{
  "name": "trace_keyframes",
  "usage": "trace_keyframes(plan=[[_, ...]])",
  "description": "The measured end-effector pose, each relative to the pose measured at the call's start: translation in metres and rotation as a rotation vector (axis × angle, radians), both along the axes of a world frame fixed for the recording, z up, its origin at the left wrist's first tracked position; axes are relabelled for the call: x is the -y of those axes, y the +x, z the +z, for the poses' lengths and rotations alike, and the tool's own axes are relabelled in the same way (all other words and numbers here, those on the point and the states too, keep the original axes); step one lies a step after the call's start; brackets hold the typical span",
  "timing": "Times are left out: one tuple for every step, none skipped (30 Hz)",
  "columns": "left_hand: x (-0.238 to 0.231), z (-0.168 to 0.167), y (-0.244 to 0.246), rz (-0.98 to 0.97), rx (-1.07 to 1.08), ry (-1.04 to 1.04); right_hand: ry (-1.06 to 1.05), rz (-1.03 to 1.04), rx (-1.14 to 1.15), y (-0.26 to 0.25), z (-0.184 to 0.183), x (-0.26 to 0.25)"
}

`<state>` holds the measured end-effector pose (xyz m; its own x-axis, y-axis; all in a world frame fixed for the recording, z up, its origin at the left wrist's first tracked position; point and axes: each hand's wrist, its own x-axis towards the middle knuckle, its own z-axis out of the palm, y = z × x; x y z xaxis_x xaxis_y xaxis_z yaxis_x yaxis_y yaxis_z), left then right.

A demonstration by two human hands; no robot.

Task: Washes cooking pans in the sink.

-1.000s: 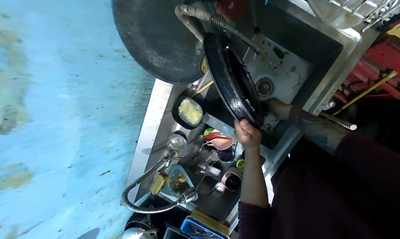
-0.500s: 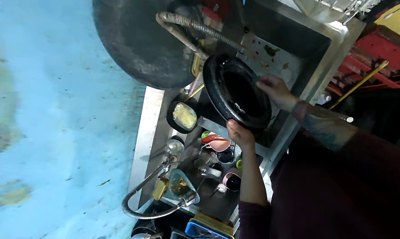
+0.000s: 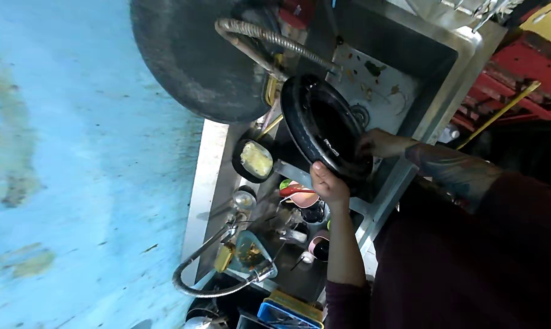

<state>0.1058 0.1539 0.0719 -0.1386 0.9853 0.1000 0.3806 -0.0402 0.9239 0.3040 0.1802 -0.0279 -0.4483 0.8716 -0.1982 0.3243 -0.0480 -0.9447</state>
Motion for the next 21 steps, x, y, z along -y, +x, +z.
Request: trace_keyframes(plan=[[0.002, 0.002, 0.003, -0.007, 0.028, -0.002, 0.061, -0.032, 0.090, 0.004, -0.015, -0.008], [0.004, 0.005, 0.007, -0.016, 0.044, -0.021, 0.093, -0.110, 0.158, 0.006, -0.027, -0.017], [0.006, 0.007, 0.010, -0.026, 0.054, -0.043, 0.117, -0.232, 0.194, 0.006, -0.037, -0.029], [0.008, 0.008, 0.013, -0.042, 0.061, -0.062, 0.134, -0.393, 0.174, 0.003, -0.041, -0.042], [0.009, 0.008, 0.014, -0.055, 0.069, -0.080, 0.117, -0.572, 0.108, -0.005, -0.042, -0.054], [0.011, 0.006, 0.015, -0.068, 0.077, -0.096, 0.053, -0.755, 0.005, -0.017, -0.039, -0.065], [0.012, 0.005, 0.015, -0.075, 0.080, -0.106, -0.066, -0.926, -0.154, -0.032, -0.029, -0.074], [0.011, 0.003, 0.015, -0.078, 0.083, -0.109, -0.195, -1.060, -0.374, -0.048, -0.017, -0.081], [0.010, 0.001, 0.014, -0.072, 0.081, -0.118, -0.318, -1.101, -0.590, -0.061, -0.002, -0.084], [0.009, -0.001, 0.013, -0.063, 0.077, -0.131, -0.418, -1.038, -0.751, -0.071, 0.012, -0.080], [0.007, -0.002, 0.010, -0.055, 0.076, -0.134, -0.483, -0.898, -0.865, -0.076, 0.025, -0.071], [0.004, -0.002, 0.007, -0.048, 0.080, -0.119, -0.515, -0.736, -0.931, -0.076, 0.037, -0.059], [0.001, -0.003, 0.004, -0.038, 0.081, -0.092, -0.534, -0.575, -0.924, -0.071, 0.046, -0.045], [-0.001, -0.002, 0.001, -0.037, 0.084, -0.052, -0.530, -0.415, -0.851, -0.063, 0.050, -0.029], [-0.004, 0.000, -0.002, -0.040, 0.082, -0.007, -0.500, -0.262, -0.722, -0.050, 0.049, -0.016], [-0.005, 0.004, -0.005, -0.041, 0.079, 0.030, -0.472, -0.141, -0.571, -0.036, 0.045, -0.006], [-0.005, 0.007, -0.007, -0.039, 0.079, 0.058, -0.439, -0.054, -0.431, -0.022, 0.034, 0.000], [-0.004, 0.009, -0.008, -0.043, 0.085, 0.068, -0.406, -0.026, -0.299, -0.011, 0.019, 0.003], [-0.001, 0.010, -0.009, -0.041, 0.085, 0.064, -0.354, -0.050, -0.184, -0.002, 0.000, 0.004], [0.003, 0.010, -0.009, -0.025, 0.078, 0.050, -0.278, -0.120, -0.099, 0.005, -0.018, 0.004], [0.006, 0.011, -0.008, -0.004, 0.056, 0.037, -0.197, -0.230, -0.064, 0.012, -0.032, 0.006]])
